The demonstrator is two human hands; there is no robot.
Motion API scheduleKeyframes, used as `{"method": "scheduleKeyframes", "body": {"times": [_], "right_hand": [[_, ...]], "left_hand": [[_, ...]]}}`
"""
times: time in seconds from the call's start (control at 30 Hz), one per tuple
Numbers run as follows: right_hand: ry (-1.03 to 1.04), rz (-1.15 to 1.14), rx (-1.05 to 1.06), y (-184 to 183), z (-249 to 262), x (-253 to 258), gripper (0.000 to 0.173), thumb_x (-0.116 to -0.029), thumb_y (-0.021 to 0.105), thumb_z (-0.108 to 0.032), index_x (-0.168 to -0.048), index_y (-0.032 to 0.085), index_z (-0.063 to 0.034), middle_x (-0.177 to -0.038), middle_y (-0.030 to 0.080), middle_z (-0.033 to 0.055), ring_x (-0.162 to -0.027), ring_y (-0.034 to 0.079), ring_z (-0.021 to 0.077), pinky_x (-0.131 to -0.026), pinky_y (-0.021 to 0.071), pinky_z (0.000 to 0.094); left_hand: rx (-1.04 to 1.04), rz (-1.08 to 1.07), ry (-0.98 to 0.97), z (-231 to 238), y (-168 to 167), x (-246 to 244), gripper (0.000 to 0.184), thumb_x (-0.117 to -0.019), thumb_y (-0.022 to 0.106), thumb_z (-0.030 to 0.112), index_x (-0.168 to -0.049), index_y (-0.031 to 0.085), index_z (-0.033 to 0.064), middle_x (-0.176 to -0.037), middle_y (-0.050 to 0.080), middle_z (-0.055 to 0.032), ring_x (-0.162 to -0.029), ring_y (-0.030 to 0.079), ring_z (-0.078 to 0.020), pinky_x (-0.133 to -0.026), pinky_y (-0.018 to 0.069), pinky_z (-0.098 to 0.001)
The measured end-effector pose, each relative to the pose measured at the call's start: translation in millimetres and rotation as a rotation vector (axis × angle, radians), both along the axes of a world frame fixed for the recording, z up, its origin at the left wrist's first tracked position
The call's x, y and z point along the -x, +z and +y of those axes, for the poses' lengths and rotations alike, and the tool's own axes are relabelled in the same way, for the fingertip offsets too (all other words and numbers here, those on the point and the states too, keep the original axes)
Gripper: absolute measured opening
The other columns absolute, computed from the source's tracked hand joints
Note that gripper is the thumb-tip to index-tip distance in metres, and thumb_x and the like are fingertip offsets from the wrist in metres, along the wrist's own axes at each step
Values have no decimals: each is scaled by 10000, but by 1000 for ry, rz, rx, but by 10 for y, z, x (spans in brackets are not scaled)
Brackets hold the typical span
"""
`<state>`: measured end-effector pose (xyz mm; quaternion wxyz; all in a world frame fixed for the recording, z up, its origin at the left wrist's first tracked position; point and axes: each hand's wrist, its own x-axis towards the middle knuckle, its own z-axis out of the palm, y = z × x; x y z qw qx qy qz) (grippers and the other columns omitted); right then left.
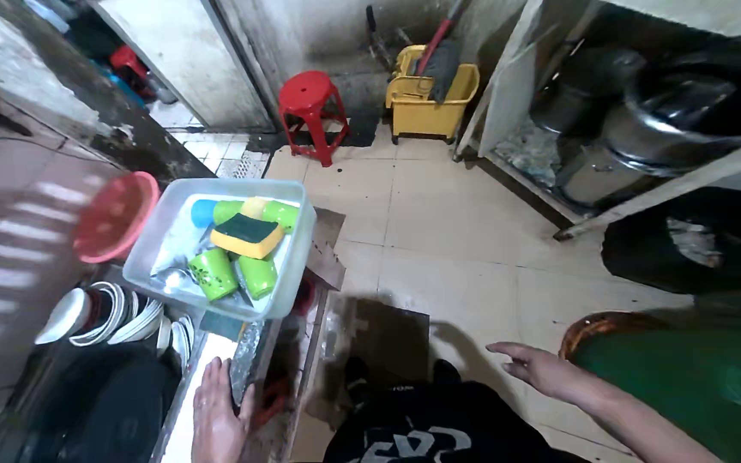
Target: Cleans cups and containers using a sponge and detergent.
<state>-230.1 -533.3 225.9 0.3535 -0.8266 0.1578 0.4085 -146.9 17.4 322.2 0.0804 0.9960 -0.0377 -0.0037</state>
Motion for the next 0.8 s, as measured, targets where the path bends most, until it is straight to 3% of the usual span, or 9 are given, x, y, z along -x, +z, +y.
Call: {"method": "scheduleKeyframes", "body": {"times": [0.2, 0.37, 0.53, 0.6, 0.7, 0.8], "right_hand": [[-212, -9, 20, 45, -844, 225, 434, -1056, 570, -169, -1489, 537, -176, -1467, 555, 197, -1252, 609, 400, -1072, 463, 570], [-278, 34, -9, 278, -884, 48, 431, -1051, 572, -126, -1481, 536, -128, -1465, 548, 218, -1239, 613, 396, -1051, 473, 557], [5, -110, -20, 876, -342, -778, 410, -1076, 533, -183, -1477, 541, -103, -1425, 590, 205, -1275, 597, 377, -1097, 438, 545], [151, -316, -36, 1255, 23, -1213, 384, -1091, 492, -205, -1457, 577, -126, -1392, 634, 161, -1285, 611, 342, -1122, 434, 534], [296, -791, -171, 2002, 796, -1774, 364, -1074, 486, -162, -1405, 629, -115, -1323, 685, 125, -1203, 671, 290, -1063, 507, 494], [399, -1096, -346, 2539, 1693, -2273, 381, -1070, 470, -197, -1410, 626, -125, -1345, 677, 75, -1210, 666, 194, -1046, 535, 398]], "left_hand": [[-22, 0, 20, -33, 6, -20, 692, -940, 602, 385, -1498, 482, -7, -1571, 434, -232, -1480, 377, -429, -1203, 284, -604], [-51, -19, 57, -97, 39, -38, 691, -911, 603, 393, -1477, 514, 7, -1549, 475, -209, -1463, 408, -418, -1193, 315, -581], [-60, -12, 70, -103, 62, -43, 696, -909, 613, 428, -1463, 536, 14, -1543, 484, -211, -1455, 420, -424, -1175, 322, -619], [-40, 31, 90, -125, 108, -41, 705, -926, 635, 442, -1485, 518, 28, -1564, 463, -198, -1477, 393, -407, -1196, 293, -620], [18, 94, 106, -173, 211, -39, 725, -946, 652, 451, -1498, 496, 7, -1580, 436, -210, -1494, 362, -413, -1211, 257, -624], [105, 113, 105, -141, 292, -63, 688, -980, 633, 441, -1484, 508, -11, -1572, 447, -214, -1492, 359, -424, -1209, 232, -654]]}}
